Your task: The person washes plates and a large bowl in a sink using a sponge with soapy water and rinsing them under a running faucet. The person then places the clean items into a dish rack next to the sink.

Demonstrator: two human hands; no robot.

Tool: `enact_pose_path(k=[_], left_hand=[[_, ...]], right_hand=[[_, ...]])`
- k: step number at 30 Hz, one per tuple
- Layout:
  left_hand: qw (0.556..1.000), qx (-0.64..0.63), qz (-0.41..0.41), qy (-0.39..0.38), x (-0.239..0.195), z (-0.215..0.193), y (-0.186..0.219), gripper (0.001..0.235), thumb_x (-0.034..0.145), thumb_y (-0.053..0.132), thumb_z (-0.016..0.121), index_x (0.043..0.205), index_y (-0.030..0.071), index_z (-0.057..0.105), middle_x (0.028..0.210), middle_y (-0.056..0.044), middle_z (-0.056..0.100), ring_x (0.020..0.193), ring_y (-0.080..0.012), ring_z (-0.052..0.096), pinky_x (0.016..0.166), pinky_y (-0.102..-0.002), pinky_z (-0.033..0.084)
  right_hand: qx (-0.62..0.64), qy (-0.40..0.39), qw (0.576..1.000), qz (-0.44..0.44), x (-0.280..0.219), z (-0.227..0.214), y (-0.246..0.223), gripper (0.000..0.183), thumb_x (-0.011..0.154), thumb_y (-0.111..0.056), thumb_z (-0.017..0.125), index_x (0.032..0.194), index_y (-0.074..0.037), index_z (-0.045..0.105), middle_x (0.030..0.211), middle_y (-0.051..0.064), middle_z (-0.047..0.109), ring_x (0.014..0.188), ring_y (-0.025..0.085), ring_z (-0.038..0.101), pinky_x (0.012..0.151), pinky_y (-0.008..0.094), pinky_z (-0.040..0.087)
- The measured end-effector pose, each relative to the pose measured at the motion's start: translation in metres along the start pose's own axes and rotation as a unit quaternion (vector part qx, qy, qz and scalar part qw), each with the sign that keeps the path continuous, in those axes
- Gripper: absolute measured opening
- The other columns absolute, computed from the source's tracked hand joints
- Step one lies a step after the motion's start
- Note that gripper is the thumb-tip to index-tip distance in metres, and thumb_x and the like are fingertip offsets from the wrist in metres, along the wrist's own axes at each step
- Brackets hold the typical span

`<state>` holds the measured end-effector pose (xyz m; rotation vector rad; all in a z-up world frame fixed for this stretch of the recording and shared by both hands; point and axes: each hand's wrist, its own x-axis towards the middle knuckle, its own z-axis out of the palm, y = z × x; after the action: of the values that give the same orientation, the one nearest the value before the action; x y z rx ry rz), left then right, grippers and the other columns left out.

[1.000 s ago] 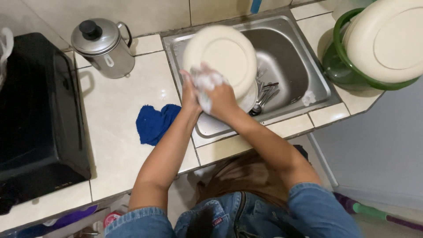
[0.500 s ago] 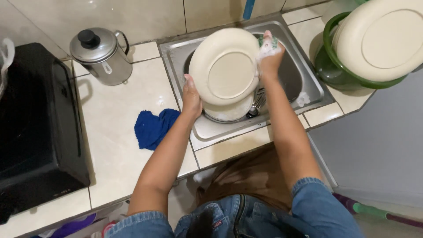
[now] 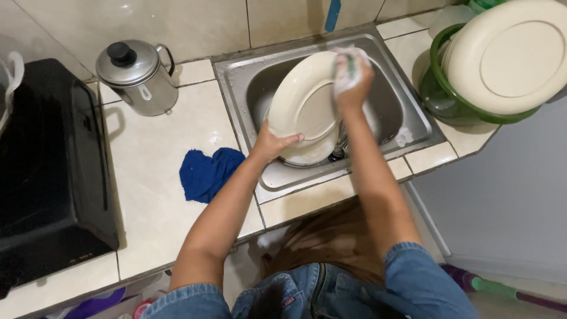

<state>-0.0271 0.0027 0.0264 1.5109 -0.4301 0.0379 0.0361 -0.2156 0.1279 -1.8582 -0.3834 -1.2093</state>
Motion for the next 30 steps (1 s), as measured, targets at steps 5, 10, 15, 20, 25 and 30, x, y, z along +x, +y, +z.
enact_pose_path(k=[5, 10, 15, 20, 25, 30], left_hand=[[0.993, -0.109, 0.053, -0.006, 0.002, 0.005, -0.041, 0.074, 0.074, 0.016, 0.086, 0.134, 0.001, 0.046, 0.126, -0.008, 0.064, 0.115, -0.0178, 0.064, 0.095, -0.031, 0.055], [0.997, -0.067, 0.025, -0.019, -0.008, -0.003, -0.004, 0.048, 0.082, 0.012, 0.082, 0.123, -0.006, 0.066, 0.113, -0.012, 0.073, 0.101, -0.0184, 0.068, 0.092, -0.032, 0.056], [0.997, -0.071, -0.027, 0.017, -0.004, -0.004, 0.005, 0.036, 0.090, 0.013, 0.077, 0.118, -0.007, 0.068, 0.105, -0.012, 0.075, 0.092, -0.0164, 0.068, 0.084, -0.032, 0.058], [0.986, -0.004, 0.053, 0.155, 0.009, -0.001, -0.038, 0.039, 0.102, 0.027, 0.060, 0.131, 0.001, 0.060, 0.117, -0.011, 0.066, 0.105, -0.0202, 0.062, 0.095, -0.038, 0.054], [0.892, -0.341, -0.270, 0.121, 0.010, -0.003, -0.009, 0.062, 0.095, 0.042, 0.044, 0.151, 0.016, 0.036, 0.142, -0.007, 0.051, 0.127, -0.0283, 0.057, 0.103, -0.053, 0.051], [0.890, -0.365, -0.270, 0.055, 0.016, -0.004, -0.019, 0.060, 0.100, 0.038, 0.051, 0.149, 0.004, 0.042, 0.142, -0.018, 0.060, 0.129, -0.0336, 0.061, 0.106, -0.053, 0.052]], right_hand=[[-0.087, -0.091, 0.966, -0.227, -0.013, 0.015, -0.117, 0.018, 0.080, -0.023, 0.074, 0.093, -0.012, 0.074, 0.100, 0.014, 0.074, 0.099, 0.036, 0.070, 0.095, 0.050, 0.050], [0.011, -0.090, 0.992, -0.091, -0.010, 0.022, -0.072, 0.019, 0.094, -0.027, 0.072, 0.096, -0.008, 0.076, 0.096, 0.013, 0.075, 0.092, 0.029, 0.073, 0.088, 0.042, 0.054], [0.113, 0.034, 0.970, 0.214, -0.030, 0.017, 0.059, 0.034, 0.106, -0.036, 0.067, 0.097, -0.004, 0.073, 0.087, 0.004, 0.072, 0.082, 0.014, 0.062, 0.078, 0.033, 0.053], [0.332, 0.198, 0.863, 0.326, -0.039, 0.008, 0.123, 0.023, 0.093, -0.030, 0.073, 0.091, -0.008, 0.067, 0.079, 0.005, 0.067, 0.069, 0.018, 0.063, 0.063, 0.037, 0.053], [0.447, -0.004, 0.890, 0.088, -0.033, -0.028, 0.073, 0.027, 0.096, -0.029, 0.070, 0.093, -0.003, 0.064, 0.090, 0.007, 0.064, 0.081, 0.018, 0.062, 0.073, 0.035, 0.051], [0.184, -0.286, 0.923, 0.181, 0.014, -0.049, 0.035, 0.029, 0.112, -0.029, 0.061, 0.100, -0.002, 0.064, 0.096, 0.011, 0.059, 0.090, 0.018, 0.056, 0.083, 0.033, 0.049]])
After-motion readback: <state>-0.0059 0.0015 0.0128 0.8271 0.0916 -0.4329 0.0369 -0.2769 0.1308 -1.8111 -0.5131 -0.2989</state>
